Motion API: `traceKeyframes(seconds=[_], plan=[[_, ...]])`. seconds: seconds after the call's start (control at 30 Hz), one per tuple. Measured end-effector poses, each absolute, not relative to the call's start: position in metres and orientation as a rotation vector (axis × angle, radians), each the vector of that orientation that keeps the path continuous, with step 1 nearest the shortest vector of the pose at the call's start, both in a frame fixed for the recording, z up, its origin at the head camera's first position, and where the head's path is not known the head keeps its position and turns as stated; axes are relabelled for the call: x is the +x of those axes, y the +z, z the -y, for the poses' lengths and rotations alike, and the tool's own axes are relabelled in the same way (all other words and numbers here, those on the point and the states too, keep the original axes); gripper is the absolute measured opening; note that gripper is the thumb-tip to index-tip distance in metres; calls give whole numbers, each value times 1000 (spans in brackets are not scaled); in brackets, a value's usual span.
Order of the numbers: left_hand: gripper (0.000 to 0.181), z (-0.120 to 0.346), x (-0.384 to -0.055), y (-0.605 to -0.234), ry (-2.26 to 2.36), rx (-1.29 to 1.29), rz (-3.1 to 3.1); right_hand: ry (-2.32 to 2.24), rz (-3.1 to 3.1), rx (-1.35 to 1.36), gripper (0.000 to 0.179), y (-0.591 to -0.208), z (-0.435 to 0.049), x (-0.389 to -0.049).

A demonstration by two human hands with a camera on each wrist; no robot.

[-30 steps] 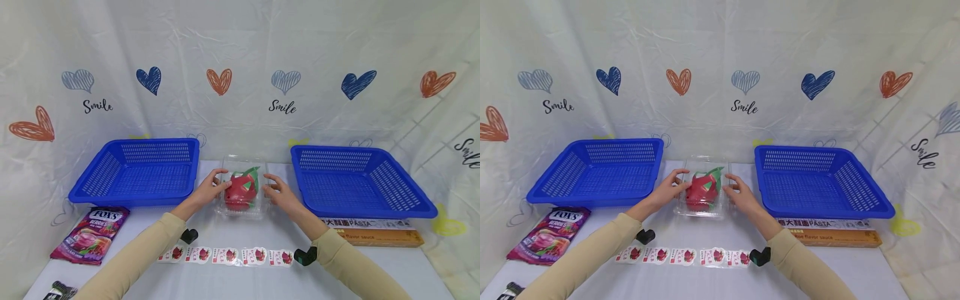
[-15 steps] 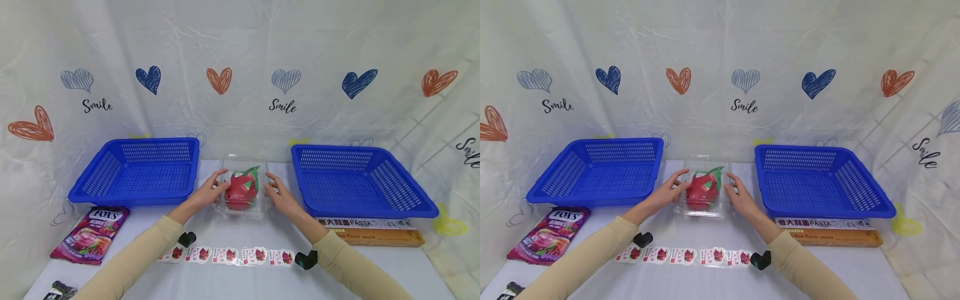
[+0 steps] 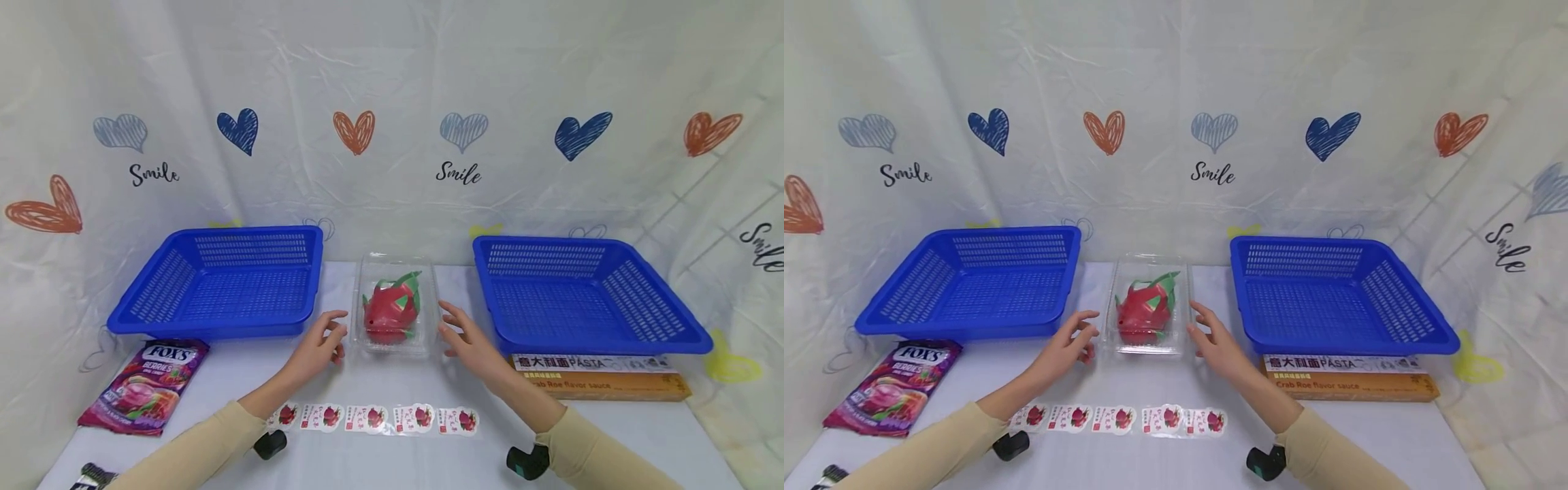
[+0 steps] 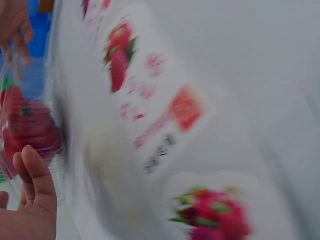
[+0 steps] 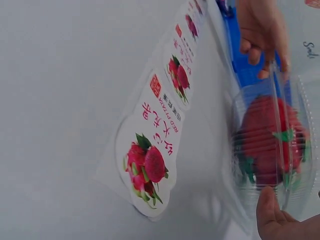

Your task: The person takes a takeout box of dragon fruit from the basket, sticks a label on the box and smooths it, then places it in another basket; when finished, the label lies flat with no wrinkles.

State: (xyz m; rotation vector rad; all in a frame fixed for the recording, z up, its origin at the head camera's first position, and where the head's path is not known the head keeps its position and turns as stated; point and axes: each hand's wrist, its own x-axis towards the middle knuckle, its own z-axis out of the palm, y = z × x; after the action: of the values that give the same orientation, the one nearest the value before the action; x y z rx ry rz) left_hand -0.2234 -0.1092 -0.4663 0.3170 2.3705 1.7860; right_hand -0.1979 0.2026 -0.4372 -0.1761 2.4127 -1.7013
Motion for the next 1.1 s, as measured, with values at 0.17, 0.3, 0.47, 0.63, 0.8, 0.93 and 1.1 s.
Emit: traceKeyframes(seconds=[0.17, 0.3, 0.47, 0.63, 0.8, 0.93, 1.1], plan=[[27, 122, -203, -472, 1652, 302, -2501, -1689, -2413, -156, 55, -433, -210, -176], [21, 123, -192, -474, 1539, 503, -2606, -1683, -2426, -171, 54, -434, -217, -162], [21, 111, -183, -471, 1481, 836, -2598, -1683, -2451, -210, 49, -436, -224, -148], [27, 87, -177, -468, 1439, 1002, -2455, -1582, -2541, -169, 42, -438, -229, -136], [25, 61, -171, -467, 1402, 1120, -2371, -1458, -2646, -218, 36, -444, -232, -129], [23, 40, -171, -467, 1370, 1191, -2344, -1437, -2661, -319, 30, -447, -234, -125], [23, 18, -167, -470, 1339, 1191, -2326, -1411, -2662, -395, 30, -453, -237, -120]])
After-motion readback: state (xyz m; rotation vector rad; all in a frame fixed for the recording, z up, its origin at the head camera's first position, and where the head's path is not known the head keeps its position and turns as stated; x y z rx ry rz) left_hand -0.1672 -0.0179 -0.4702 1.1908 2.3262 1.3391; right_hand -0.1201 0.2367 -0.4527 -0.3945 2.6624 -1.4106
